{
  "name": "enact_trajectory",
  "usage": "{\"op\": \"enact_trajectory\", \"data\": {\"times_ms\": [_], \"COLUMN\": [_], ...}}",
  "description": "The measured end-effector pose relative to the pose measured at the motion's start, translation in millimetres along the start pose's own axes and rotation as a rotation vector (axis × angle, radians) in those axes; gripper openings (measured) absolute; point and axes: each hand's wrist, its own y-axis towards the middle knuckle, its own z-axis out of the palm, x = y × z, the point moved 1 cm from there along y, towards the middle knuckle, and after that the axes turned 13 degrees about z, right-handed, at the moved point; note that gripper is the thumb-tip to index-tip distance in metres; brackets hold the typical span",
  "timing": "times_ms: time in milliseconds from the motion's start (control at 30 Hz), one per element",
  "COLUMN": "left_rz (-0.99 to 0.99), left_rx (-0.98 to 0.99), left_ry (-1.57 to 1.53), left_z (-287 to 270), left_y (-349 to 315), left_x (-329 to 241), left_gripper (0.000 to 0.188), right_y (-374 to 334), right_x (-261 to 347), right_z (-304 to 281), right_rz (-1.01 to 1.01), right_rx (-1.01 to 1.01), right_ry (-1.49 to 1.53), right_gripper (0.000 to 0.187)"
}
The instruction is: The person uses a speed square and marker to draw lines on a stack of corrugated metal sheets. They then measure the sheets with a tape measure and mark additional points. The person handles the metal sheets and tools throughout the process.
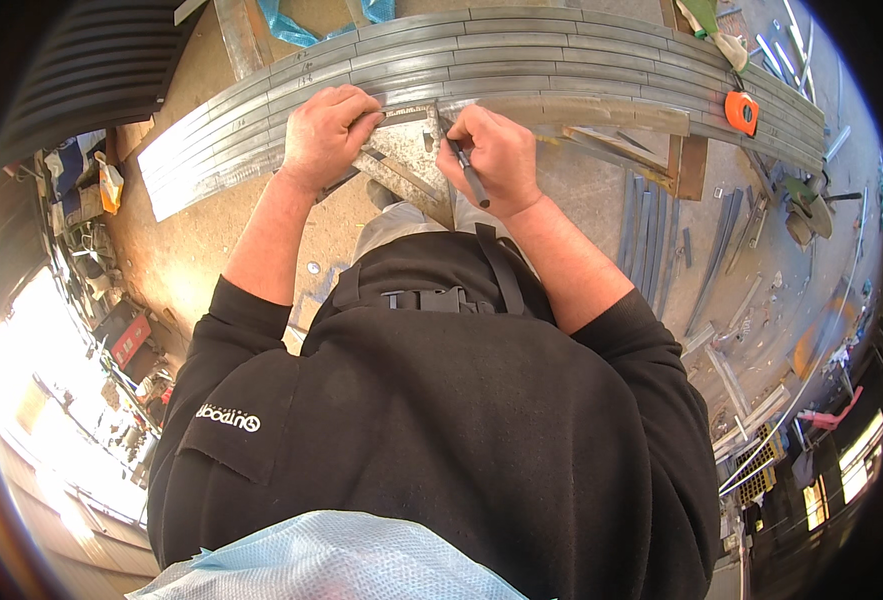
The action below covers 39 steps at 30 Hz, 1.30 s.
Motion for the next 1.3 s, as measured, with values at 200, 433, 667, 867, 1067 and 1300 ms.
{"op": "enact_trajectory", "data": {"times_ms": [200,433,667,867,1067,1300], "left_rz": [-0.025,-0.246,-0.484,-0.540,-0.578,-0.628], "left_rx": [0.031,-0.180,-0.327,-0.203,-0.176,-0.291], "left_ry": [-0.051,-0.315,-0.024,0.097,0.100,-0.057], "left_z": [-1,-25,-30,-13,-18,-51], "left_y": [0,-7,-3,2,3,-54], "left_x": [2,9,53,81,76,19], "left_gripper": [0.010,0.006,0.016,0.021,0.025,0.026], "right_y": [-7,-43,-75,-74,-49,-10], "right_x": [1,-29,-79,-103,-119,-131], "right_z": [-10,-77,-122,-136,-142,-149], "right_rz": [0.085,0.280,0.508,0.534,0.732,0.972], "right_rx": [0.008,-0.028,-0.085,-0.099,-0.189,-0.282], "right_ry": [0.145,0.224,0.458,0.411,0.623,0.783], "right_gripper": [0.019,0.019,0.023,0.030,0.023,0.034]}}
